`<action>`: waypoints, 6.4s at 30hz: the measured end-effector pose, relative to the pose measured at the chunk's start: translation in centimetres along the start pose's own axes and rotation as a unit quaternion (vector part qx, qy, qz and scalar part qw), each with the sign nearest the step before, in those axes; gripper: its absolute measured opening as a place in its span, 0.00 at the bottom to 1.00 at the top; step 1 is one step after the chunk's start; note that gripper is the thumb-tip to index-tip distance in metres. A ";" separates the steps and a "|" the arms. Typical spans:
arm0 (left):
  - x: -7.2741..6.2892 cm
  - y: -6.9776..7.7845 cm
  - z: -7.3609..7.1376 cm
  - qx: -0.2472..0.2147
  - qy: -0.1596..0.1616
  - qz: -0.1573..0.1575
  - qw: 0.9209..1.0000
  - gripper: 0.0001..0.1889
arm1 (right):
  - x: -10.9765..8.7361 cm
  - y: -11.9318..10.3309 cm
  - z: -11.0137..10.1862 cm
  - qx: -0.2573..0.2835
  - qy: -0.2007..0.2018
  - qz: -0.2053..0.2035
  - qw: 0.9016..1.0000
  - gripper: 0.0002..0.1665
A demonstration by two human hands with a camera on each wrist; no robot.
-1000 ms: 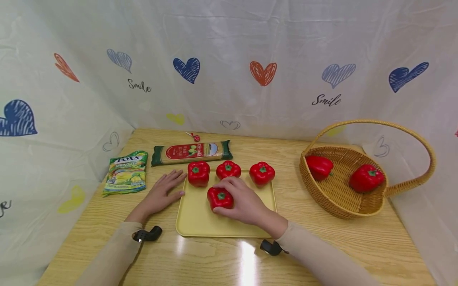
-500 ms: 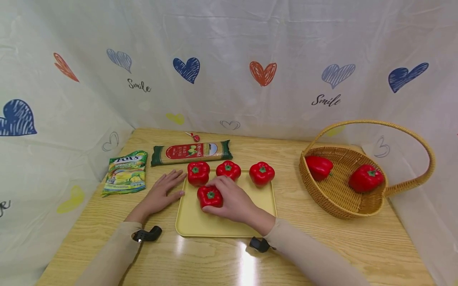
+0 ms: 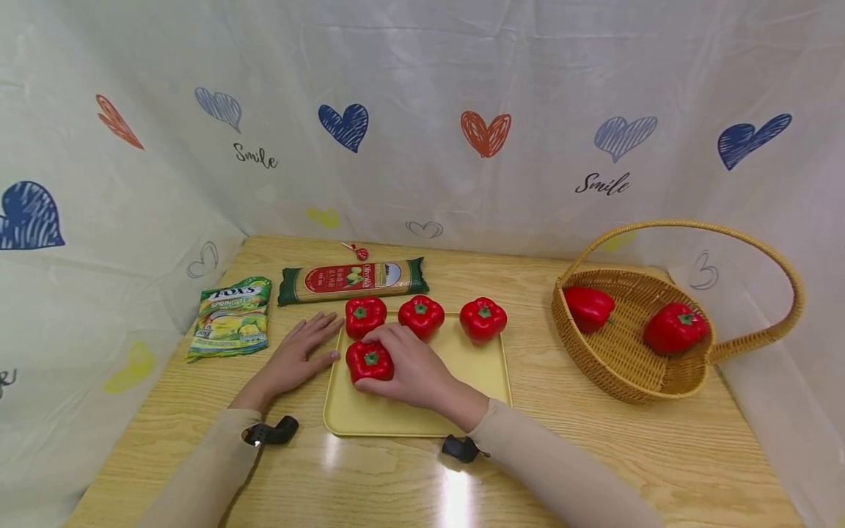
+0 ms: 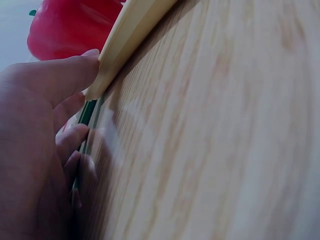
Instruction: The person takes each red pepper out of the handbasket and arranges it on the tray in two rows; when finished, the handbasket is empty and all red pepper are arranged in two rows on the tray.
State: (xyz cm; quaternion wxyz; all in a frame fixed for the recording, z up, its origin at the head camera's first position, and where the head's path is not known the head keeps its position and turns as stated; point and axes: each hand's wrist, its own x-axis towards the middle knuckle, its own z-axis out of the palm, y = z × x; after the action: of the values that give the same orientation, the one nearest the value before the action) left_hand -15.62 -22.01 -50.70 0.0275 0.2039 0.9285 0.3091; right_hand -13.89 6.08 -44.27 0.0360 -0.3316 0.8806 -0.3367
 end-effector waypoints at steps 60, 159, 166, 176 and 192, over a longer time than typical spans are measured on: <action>0.2 -0.6 0.4 0.012 0.008 0.007 1.000 0.33 | 0.3 -0.8 0.8 -0.033 -0.021 -0.016 0.999 0.42; -0.1 0.2 -0.1 -0.002 0.001 0.002 1.000 0.33 | -9.3 6.0 -9.7 -0.056 0.114 0.059 0.990 0.29; -0.1 0.1 0.0 0.000 0.002 0.003 1.000 0.34 | -10.2 6.5 -10.6 -0.066 0.127 0.068 0.987 0.29; -0.1 0.0 0.1 0.003 0.004 0.005 1.000 0.34 | -11.5 7.5 -11.8 -0.089 0.152 0.081 0.981 0.28; -0.1 0.0 0.0 0.003 0.004 0.005 1.000 0.33 | -12.9 8.6 -13.3 -0.102 0.179 0.108 0.972 0.28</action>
State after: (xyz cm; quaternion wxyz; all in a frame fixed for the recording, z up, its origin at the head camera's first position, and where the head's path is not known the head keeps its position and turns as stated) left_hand -15.52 -21.98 -50.72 0.0213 0.2071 0.9286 0.3073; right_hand -12.50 26.31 -41.40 -0.1205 -0.1704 0.9331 -0.2929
